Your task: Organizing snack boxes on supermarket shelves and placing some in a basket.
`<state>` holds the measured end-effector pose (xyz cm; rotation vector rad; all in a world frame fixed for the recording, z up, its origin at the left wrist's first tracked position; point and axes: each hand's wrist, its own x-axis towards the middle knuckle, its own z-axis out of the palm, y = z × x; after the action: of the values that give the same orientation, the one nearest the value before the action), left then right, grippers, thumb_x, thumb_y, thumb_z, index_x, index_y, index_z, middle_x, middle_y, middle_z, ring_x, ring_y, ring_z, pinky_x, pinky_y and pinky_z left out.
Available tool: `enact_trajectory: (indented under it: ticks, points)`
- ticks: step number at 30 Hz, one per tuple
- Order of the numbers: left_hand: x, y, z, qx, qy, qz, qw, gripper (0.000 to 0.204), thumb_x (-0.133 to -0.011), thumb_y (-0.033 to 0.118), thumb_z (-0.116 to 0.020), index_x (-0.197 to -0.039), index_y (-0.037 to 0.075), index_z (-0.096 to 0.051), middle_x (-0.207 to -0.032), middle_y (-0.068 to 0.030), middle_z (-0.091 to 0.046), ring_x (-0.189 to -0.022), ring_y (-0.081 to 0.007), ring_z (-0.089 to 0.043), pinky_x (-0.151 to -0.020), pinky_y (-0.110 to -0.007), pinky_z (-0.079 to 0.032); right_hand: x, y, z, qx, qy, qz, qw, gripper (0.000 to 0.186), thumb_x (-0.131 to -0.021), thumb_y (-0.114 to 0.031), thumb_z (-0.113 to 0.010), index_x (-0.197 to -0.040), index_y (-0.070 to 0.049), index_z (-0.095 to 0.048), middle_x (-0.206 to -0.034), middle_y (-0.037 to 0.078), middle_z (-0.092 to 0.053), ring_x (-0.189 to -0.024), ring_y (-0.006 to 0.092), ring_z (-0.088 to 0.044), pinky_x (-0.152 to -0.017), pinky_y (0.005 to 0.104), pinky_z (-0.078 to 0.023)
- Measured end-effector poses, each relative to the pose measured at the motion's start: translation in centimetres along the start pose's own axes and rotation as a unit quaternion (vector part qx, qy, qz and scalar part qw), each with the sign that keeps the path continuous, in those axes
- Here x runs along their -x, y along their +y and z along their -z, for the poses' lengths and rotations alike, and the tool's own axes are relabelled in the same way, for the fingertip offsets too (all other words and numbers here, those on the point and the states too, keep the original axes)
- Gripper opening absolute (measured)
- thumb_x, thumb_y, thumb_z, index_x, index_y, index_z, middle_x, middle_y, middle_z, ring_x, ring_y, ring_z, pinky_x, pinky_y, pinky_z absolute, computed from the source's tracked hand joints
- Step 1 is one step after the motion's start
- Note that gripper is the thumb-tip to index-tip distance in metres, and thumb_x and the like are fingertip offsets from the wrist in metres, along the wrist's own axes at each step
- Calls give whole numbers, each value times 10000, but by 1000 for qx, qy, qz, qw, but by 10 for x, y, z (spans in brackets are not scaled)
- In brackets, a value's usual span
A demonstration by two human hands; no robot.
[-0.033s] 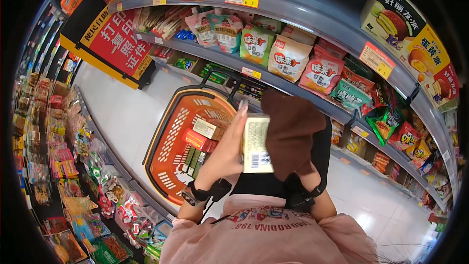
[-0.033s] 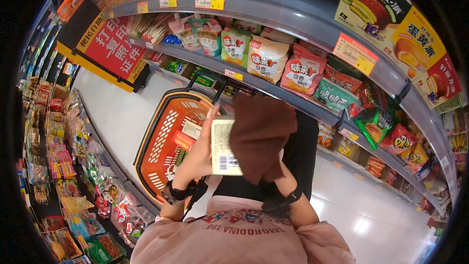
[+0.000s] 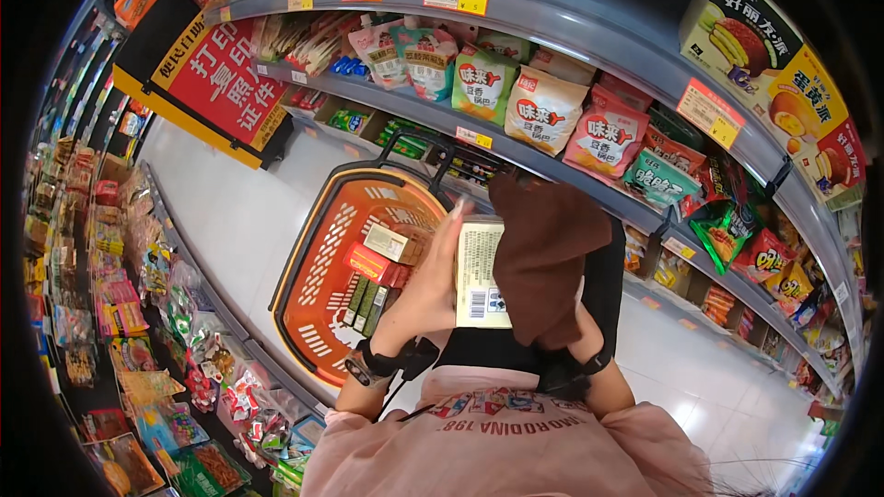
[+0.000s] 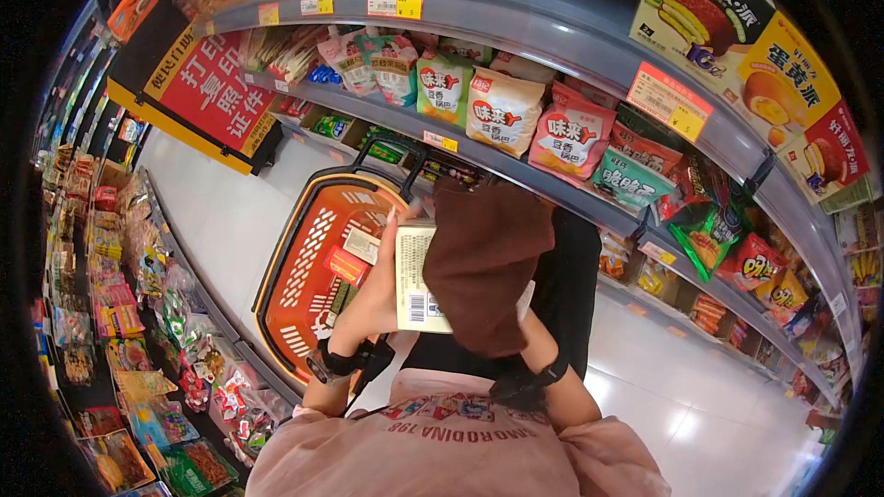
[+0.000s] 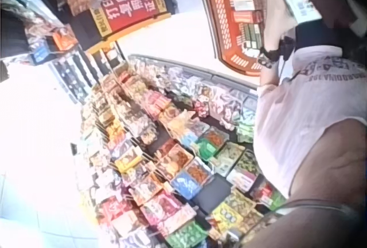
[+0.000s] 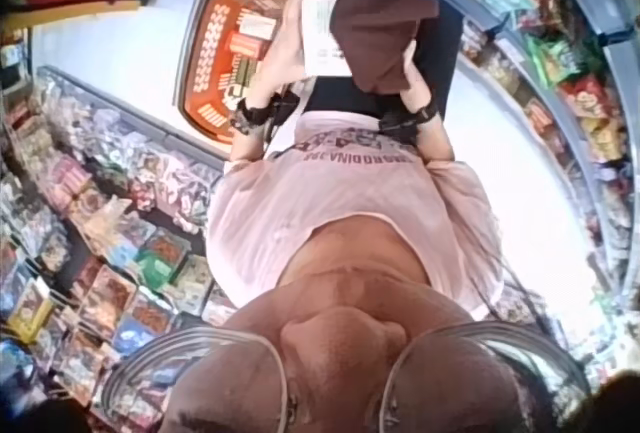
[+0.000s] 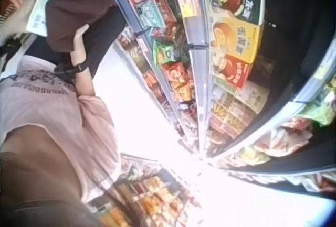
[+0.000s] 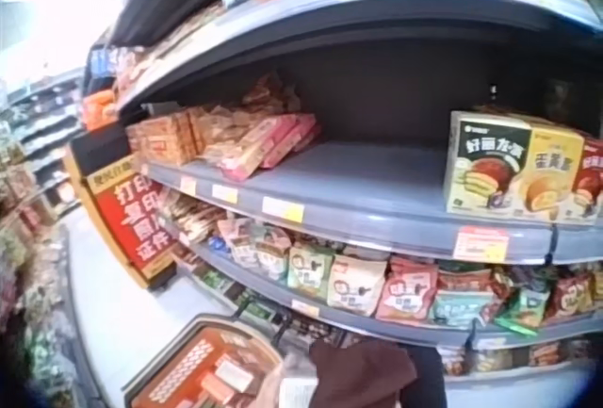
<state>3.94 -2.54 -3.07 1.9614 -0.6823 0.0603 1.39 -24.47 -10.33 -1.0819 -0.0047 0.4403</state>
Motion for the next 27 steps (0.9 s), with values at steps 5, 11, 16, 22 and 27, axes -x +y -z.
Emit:
enact_trajectory:
  ticks: [5,11,16,22,27]
  points:
    - [30,-1,-14,260,55,152,952,1281,-517,308,-845,-1388,52,60,-1378,-130,-239,-1244,-235,-324,-1002,-372,-317,2,6,2,-5,0,-3,1000,351,-902,-176,-439,-1184,31,-465,-1180,82,-517,-1039,151,-506,-914,274,-389]
    - [50,-10,-42,427,111,214,872,821,-689,332,-742,-1307,25,-296,-1216,-83,-436,-1106,-177,-453,-925,-318,-385,-2,4,-7,-6,-7,9,1000,349,-901,-176,-438,-1178,34,-472,-1175,83,-522,-1034,151,-509,-911,273,-391]
    - [47,-17,-53,357,163,280,876,587,-823,319,-579,-1270,12,-354,-1193,-78,-464,-1111,-175,-462,-942,-322,-369,-6,4,-8,-18,-3,22,1000,348,-901,-175,-437,-1174,37,-477,-1171,83,-526,-1030,151,-513,-908,273,-394]
    - [-9,23,-15,12,79,-28,996,1141,-552,455,-800,-1403,146,-107,-1423,-213,-182,-1331,-377,-134,-1046,-531,-121,6,-5,15,-35,36,37,998,346,-901,-174,-435,-1168,40,-483,-1166,84,-531,-1025,151,-517,-905,273,-396]
    - [-32,34,24,-204,-60,-199,957,808,-596,275,-765,-1295,169,-372,-1318,-120,-429,-1265,-341,-347,-1041,-580,-140,19,-6,23,-40,41,39,998,345,-900,-174,-434,-1164,42,-489,-1162,84,-535,-1021,151,-520,-903,272,-398]
